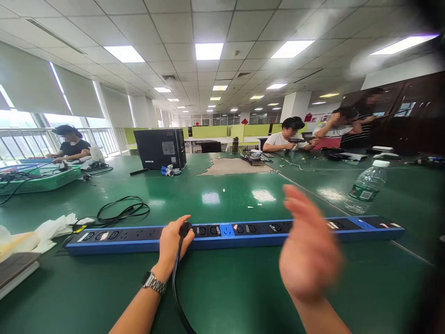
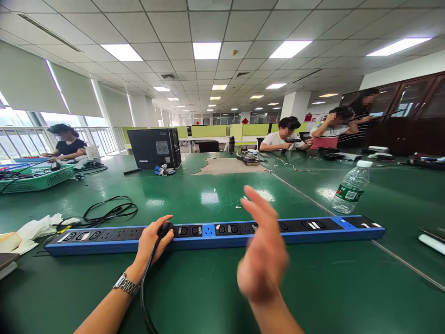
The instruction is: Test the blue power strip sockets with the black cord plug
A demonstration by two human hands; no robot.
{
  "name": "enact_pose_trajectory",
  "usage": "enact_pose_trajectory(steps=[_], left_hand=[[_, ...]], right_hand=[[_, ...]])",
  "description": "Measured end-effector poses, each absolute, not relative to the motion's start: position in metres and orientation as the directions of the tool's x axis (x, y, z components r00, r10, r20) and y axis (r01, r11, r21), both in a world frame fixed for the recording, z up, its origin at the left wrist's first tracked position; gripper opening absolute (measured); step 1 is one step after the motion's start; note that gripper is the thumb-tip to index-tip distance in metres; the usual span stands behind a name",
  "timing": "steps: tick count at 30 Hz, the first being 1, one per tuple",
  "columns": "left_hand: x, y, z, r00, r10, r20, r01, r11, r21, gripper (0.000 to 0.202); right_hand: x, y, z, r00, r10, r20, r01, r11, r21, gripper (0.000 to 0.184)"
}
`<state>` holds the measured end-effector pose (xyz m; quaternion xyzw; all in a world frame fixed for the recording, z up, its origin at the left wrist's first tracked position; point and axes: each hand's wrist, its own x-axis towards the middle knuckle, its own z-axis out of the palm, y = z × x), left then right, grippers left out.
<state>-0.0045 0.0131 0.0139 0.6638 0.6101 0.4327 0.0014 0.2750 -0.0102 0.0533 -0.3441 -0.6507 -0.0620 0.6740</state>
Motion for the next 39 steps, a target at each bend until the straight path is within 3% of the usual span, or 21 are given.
enact_pose_trajectory(steps=[4, 7, 13, 23, 29, 39], left_hand=[[-0.001, 0.012, 0.016, -0.203, 0.772, 0.603, 0.702, -0.315, 0.639, 0.026], [0.011, 0.011, 0.017, -0.231, 0.744, 0.627, 0.634, -0.373, 0.677, 0.029], [0.057, 0.016, 0.012, 0.013, 0.723, 0.69, 0.696, -0.502, 0.513, 0.03], [0.097, 0.03, 0.005, 0.093, 0.804, 0.587, 0.836, -0.383, 0.393, 0.032], [0.103, 0.024, 0.007, 0.205, 0.767, 0.609, 0.847, -0.45, 0.282, 0.032], [0.1, 0.026, -0.003, 0.156, 0.76, 0.631, 0.846, -0.432, 0.312, 0.036]], right_hand=[[0.287, 0.043, 0.018, 0.111, 0.597, 0.794, 0.76, 0.465, -0.455, 0.044], [0.301, 0.067, -0.008, 0.179, 0.646, 0.742, 0.825, 0.313, -0.471, 0.043], [0.299, 0.067, -0.01, 0.176, 0.703, 0.689, 0.838, 0.261, -0.479, 0.038], [0.298, 0.062, -0.003, 0.192, 0.754, 0.628, 0.809, 0.24, -0.536, 0.036], [0.293, 0.058, 0.001, 0.23, 0.769, 0.597, 0.792, 0.208, -0.573, 0.034], [0.276, 0.043, 0.004, 0.233, 0.799, 0.554, 0.67, 0.281, -0.687, 0.032]])
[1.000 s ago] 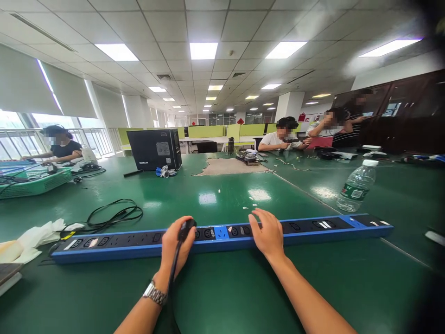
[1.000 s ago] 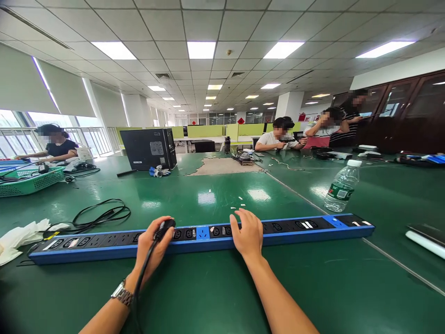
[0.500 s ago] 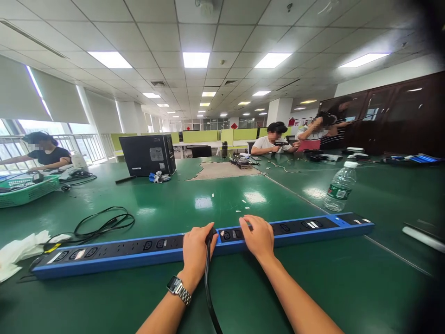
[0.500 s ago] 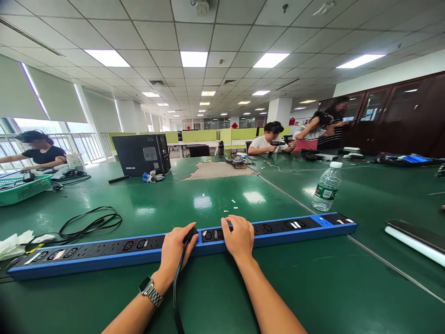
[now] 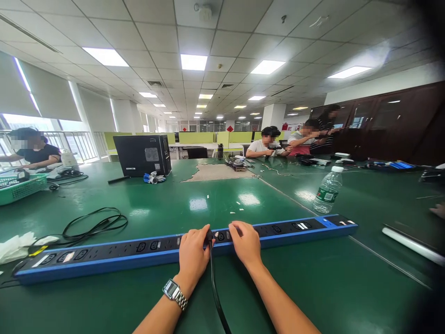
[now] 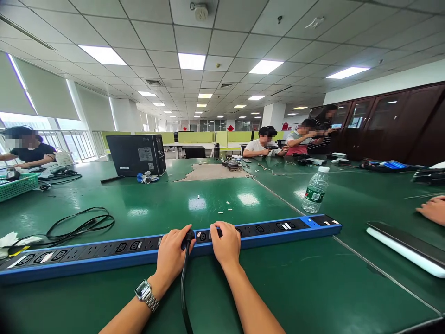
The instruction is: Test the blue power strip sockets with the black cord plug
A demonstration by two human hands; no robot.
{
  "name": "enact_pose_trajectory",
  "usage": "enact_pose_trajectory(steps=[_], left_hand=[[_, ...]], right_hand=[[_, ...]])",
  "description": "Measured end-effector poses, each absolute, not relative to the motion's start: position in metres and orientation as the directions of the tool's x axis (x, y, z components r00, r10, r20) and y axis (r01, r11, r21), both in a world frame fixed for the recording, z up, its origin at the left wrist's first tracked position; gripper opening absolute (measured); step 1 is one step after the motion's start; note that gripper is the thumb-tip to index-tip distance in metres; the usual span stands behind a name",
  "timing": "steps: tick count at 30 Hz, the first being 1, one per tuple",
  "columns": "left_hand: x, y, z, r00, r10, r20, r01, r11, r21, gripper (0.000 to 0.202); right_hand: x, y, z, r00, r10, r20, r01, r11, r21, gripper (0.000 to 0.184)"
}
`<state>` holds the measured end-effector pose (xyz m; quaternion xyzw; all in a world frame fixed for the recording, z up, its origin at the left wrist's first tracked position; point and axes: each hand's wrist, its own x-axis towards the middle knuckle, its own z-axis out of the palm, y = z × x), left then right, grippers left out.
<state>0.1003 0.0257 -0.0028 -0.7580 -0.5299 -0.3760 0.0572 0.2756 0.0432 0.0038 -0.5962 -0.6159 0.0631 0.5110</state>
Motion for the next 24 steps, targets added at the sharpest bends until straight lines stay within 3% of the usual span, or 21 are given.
enact_pose_trajectory(steps=[18, 24], left_hand=[[0.0975, 0.0249, -0.0062, 0.156, 0.737, 0.658, 0.814, -0.473, 0.336, 0.035], [0.0984, 0.0249, -0.0058, 0.075, 0.742, 0.666, 0.761, -0.474, 0.442, 0.036]], right_hand=[[0.2776, 0.0421, 0.0056, 0.256, 0.822, 0.509, 0.616, 0.267, -0.741, 0.032], [0.2732, 0.0346, 0.0118, 0.283, 0.803, 0.524, 0.454, 0.369, -0.811, 0.034]])
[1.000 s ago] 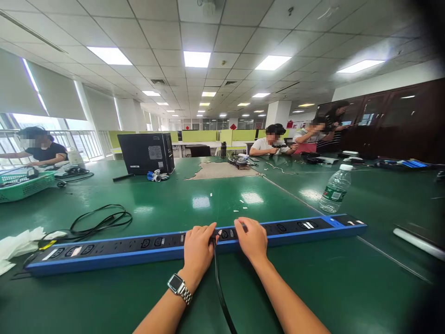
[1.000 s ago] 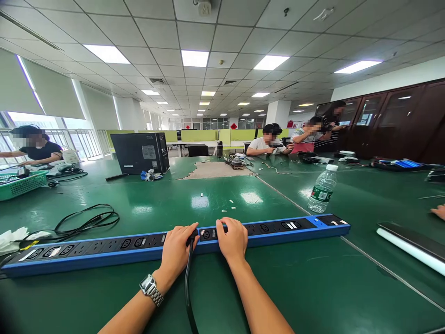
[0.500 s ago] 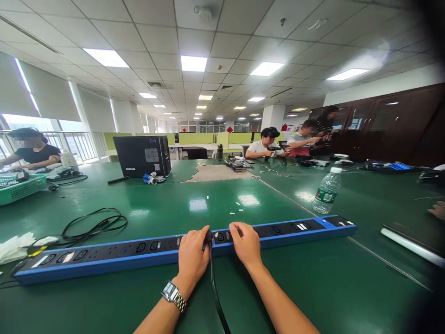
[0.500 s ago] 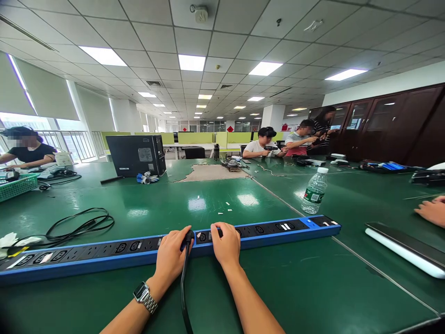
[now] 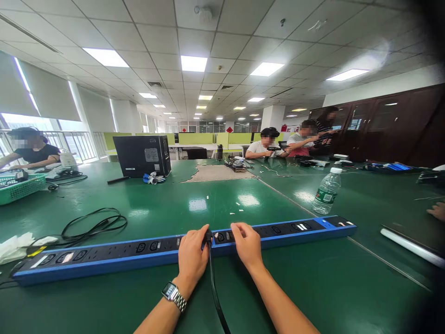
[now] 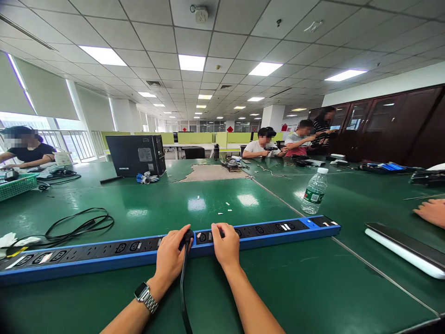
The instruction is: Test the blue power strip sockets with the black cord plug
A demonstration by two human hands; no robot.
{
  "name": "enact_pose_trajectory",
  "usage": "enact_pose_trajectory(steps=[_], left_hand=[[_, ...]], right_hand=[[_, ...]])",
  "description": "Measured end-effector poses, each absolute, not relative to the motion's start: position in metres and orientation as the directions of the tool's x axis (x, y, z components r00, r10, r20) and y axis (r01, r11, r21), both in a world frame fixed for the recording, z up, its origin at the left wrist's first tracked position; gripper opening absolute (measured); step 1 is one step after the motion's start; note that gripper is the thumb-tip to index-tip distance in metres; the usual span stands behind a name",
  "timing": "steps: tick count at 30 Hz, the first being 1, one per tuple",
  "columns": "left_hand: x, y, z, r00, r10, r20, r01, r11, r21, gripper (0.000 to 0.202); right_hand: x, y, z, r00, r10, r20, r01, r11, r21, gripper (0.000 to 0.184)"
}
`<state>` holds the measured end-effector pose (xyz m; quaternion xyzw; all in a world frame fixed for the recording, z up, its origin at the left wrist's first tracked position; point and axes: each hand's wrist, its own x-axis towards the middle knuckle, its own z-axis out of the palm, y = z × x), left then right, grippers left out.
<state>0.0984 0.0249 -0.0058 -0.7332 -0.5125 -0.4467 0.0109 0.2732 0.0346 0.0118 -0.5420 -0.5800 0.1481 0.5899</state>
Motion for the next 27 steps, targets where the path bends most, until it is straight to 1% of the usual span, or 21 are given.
enact_pose_trajectory(steps=[2, 3, 5, 6, 8, 9, 11, 14, 16, 18, 19, 21, 23, 25, 27], left_hand=[[0.098, 0.024, -0.006, -0.017, 0.731, 0.682, 0.699, -0.479, 0.531, 0.037], [0.098, 0.024, -0.006, -0.055, 0.721, 0.69, 0.667, -0.488, 0.563, 0.035], [0.097, 0.023, -0.005, -0.085, 0.694, 0.715, 0.633, -0.516, 0.577, 0.029], [0.096, 0.022, -0.005, -0.076, 0.677, 0.732, 0.635, -0.533, 0.559, 0.026], [0.095, 0.021, -0.003, -0.023, 0.636, 0.771, 0.654, -0.574, 0.493, 0.025], [0.095, 0.02, -0.002, 0.01, 0.616, 0.788, 0.664, -0.593, 0.455, 0.027], [0.096, 0.019, -0.001, 0.068, 0.588, 0.806, 0.68, -0.619, 0.393, 0.031], [0.099, 0.018, 0.001, 0.124, 0.584, 0.802, 0.694, -0.629, 0.35, 0.035], [0.101, 0.017, 0.001, 0.134, 0.588, 0.798, 0.693, -0.631, 0.349, 0.037], [0.102, 0.016, 0.001, 0.118, 0.587, 0.801, 0.687, -0.63, 0.361, 0.037], [0.101, 0.016, 0.0, 0.103, 0.587, 0.803, 0.685, -0.627, 0.37, 0.036], [0.1, 0.016, -0.001, 0.076, 0.586, 0.807, 0.682, -0.621, 0.387, 0.032], [0.098, 0.016, -0.002, 0.061, 0.588, 0.807, 0.677, -0.618, 0.399, 0.029], [0.097, 0.017, -0.002, 0.052, 0.588, 0.807, 0.671, -0.619, 0.408, 0.028], [0.097, 0.017, -0.003, 0.05, 0.589, 0.807, 0.665, -0.622, 0.413, 0.027]], right_hand=[[0.266, 0.029, 0.014, 0.203, 0.841, 0.502, 0.334, 0.422, -0.843, 0.041], [0.262, 0.027, 0.014, 0.146, 0.872, 0.467, 0.255, 0.423, -0.869, 0.045], [0.254, 0.022, 0.015, -0.014, 0.941, 0.339, 0.098, 0.338, -0.936, 0.054], [0.251, 0.02, 0.015, -0.114, 0.961, 0.253, 0.038, 0.259, -0.965, 0.058], [0.247, 0.017, 0.015, -0.311, 0.946, 0.091, -0.032, 0.085, -0.996, 0.063], [0.245, 0.016, 0.016, -0.384, 0.923, 0.032, -0.06, 0.01, -0.998, 0.065], [0.244, 0.013, 0.018, -0.469, 0.882, -0.046, -0.137, -0.125, -0.983, 0.061], [0.245, 0.012, 0.023, -0.485, 0.864, -0.138, -0.298, -0.311, -0.902, 0.048], [0.251, 0.015, 0.029, -0.442, 0.873, -0.204, -0.427, -0.405, -0.808, 0.04], [0.261, 0.021, 0.035, -0.36, 0.896, -0.262, -0.572, -0.433, -0.697, 0.041], [0.269, 0.024, 0.037, -0.302, 0.912, -0.279, -0.642, -0.411, -0.648, 0.046], [0.288, 0.03, 0.041, -0.184, 0.929, -0.322, -0.722, -0.35, -0.597, 0.052], [0.308, 0.034, 0.041, -0.177, 0.909, -0.377, -0.707, -0.384, -0.594, 0.054], [0.323, 0.035, 0.04, -0.252, 0.877, -0.409, -0.644, -0.468, -0.606, 0.056], [0.332, 0.035, 0.038, -0.298, 0.855, -0.425, -0.598, -0.514, -0.615, 0.058]])
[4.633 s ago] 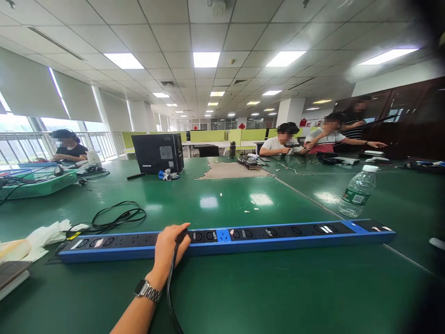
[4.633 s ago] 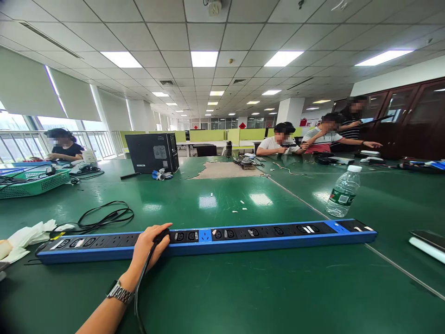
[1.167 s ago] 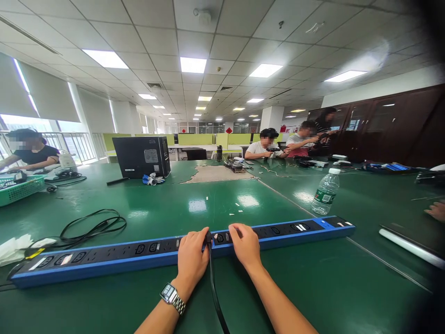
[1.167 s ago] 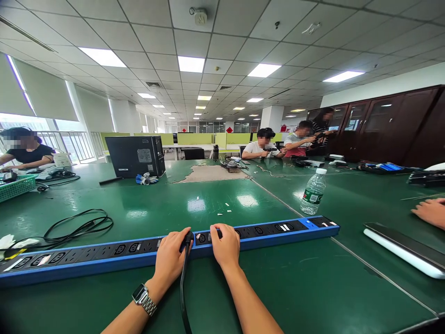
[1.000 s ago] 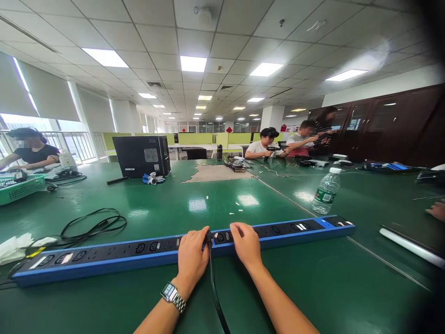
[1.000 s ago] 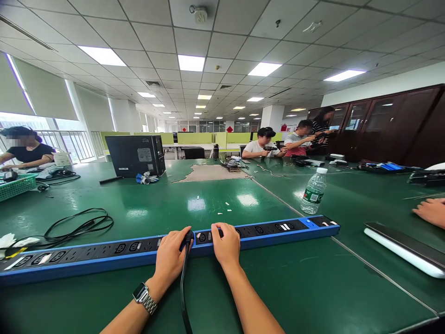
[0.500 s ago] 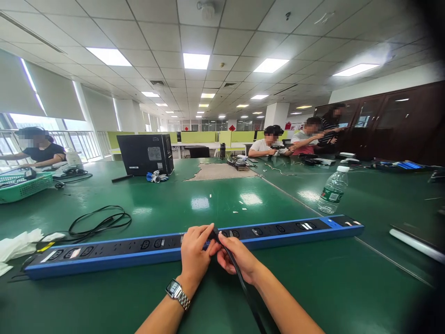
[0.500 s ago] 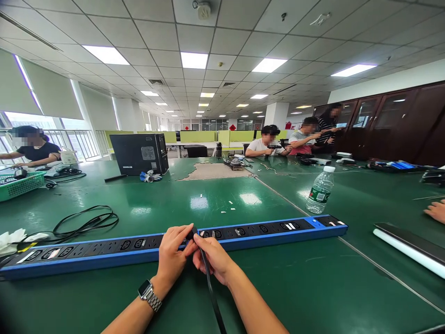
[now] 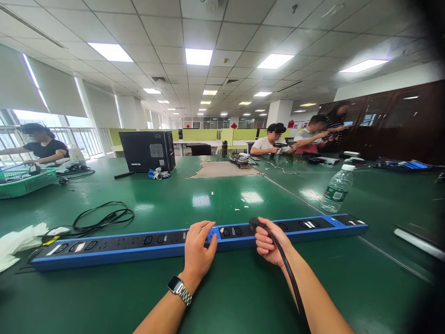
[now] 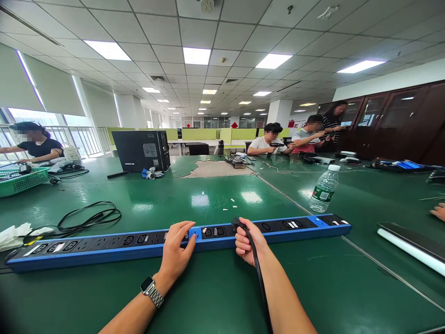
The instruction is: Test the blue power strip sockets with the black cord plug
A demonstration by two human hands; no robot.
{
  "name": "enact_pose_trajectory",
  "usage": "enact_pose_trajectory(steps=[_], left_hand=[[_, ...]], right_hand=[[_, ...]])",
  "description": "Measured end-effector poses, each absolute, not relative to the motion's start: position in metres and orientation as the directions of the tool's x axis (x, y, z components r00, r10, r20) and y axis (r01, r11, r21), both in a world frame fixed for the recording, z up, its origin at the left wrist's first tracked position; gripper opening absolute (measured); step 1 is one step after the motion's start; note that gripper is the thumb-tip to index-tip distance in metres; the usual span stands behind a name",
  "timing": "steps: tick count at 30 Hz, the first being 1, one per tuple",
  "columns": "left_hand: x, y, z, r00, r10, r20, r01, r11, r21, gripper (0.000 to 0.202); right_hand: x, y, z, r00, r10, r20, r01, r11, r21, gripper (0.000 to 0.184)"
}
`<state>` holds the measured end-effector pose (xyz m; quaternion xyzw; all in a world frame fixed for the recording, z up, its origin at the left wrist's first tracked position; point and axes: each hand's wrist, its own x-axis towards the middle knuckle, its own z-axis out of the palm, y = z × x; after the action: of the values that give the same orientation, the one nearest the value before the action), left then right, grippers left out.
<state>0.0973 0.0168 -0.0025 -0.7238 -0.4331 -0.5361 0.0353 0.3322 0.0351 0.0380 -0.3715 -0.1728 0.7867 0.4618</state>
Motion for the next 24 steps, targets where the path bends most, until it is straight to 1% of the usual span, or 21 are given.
enact_pose_trajectory(steps=[3, 7, 13, 18, 21, 24], left_hand=[[0.098, 0.016, -0.003, 0.052, 0.594, 0.802, 0.657, -0.625, 0.421, 0.026], [0.097, 0.016, -0.003, 0.049, 0.603, 0.796, 0.653, -0.623, 0.431, 0.024], [0.098, 0.015, -0.003, 0.064, 0.612, 0.789, 0.642, -0.63, 0.437, 0.022], [0.097, 0.016, -0.003, 0.058, 0.617, 0.785, 0.632, -0.632, 0.449, 0.022], [0.097, 0.015, -0.003, 0.05, 0.618, 0.784, 0.631, -0.629, 0.455, 0.022], [0.097, 0.015, -0.003, 0.046, 0.615, 0.787, 0.633, -0.628, 0.453, 0.022]], right_hand=[[0.335, 0.034, 0.037, -0.314, 0.845, -0.434, -0.555, -0.534, -0.638, 0.06], [0.331, 0.034, 0.038, -0.296, 0.844, -0.448, -0.485, -0.537, -0.691, 0.061], [0.322, 0.031, 0.041, -0.282, 0.843, -0.458, -0.406, -0.538, -0.739, 0.063], [0.323, 0.03, 0.044, -0.17, 0.853, -0.494, -0.267, -0.523, -0.81, 0.06], [0.326, 0.029, 0.043, -0.104, 0.866, -0.489, -0.247, -0.499, -0.83, 0.055], [0.324, 0.028, 0.04, -0.071, 0.877, -0.475, -0.231, -0.478, -0.848, 0.053]])
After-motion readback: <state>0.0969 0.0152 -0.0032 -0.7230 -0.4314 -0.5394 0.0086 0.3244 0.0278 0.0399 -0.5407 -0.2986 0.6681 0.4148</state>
